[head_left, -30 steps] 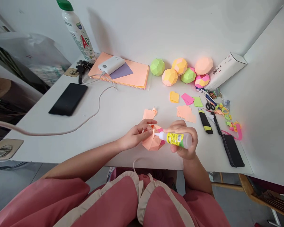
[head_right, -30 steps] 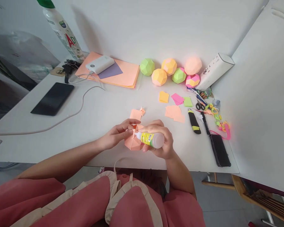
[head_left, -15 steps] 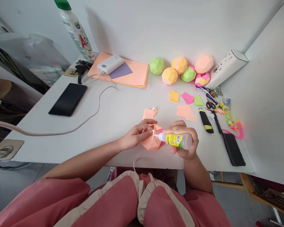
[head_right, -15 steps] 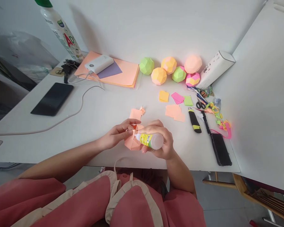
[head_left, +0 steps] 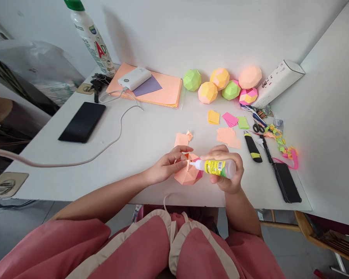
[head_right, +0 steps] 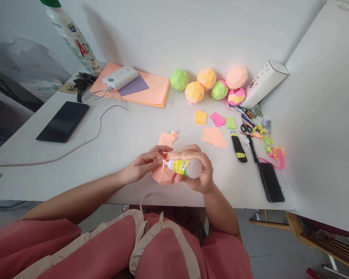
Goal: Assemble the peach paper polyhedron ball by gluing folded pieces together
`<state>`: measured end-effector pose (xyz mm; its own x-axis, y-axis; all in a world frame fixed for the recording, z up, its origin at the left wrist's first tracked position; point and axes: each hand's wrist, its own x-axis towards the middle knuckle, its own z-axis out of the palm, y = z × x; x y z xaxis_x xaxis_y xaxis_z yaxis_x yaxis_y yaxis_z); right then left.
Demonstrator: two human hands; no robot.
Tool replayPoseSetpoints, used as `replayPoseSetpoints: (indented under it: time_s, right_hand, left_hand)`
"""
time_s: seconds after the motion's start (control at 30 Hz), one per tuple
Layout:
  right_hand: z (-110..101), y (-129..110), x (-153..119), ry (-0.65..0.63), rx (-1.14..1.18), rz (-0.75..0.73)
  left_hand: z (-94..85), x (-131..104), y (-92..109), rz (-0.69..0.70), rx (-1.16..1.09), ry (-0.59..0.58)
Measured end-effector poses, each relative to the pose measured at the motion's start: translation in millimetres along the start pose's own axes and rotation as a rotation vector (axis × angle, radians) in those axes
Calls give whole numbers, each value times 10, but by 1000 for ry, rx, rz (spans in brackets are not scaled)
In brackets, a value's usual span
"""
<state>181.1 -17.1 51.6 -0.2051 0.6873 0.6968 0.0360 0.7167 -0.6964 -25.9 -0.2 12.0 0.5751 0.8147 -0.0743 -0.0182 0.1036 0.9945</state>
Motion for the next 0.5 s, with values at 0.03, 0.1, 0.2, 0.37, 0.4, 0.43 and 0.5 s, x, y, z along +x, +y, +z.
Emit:
replayPoseSetpoints:
  time_s: [0.03,0.1,0.2,0.37,0.4,0.43,0.5]
  right_hand:
    - [0,2,-1,-3,-10,1]
    - [2,2,-2,-18,-30,0]
    - [10,3,-4,-14,-61,-5]
    - [19,36,-3,48,-65,2]
    - [18,41,-1,54,-53,2]
    - [16,44,3,56,-44,4]
    - [13,41,12,53,-47,6]
  left_hand:
    - [1,1,-9,6,0,1]
    - [3,4,-31,27,-5,11]
    - [3,7,-42,35,-11,13]
    - [0,-2,22,-2,-14,-3]
    - [0,-3,29,-1,-17,-3]
    - [0,-4,31,1,-23,-2]
    - [2,-3,22,3,-34,0]
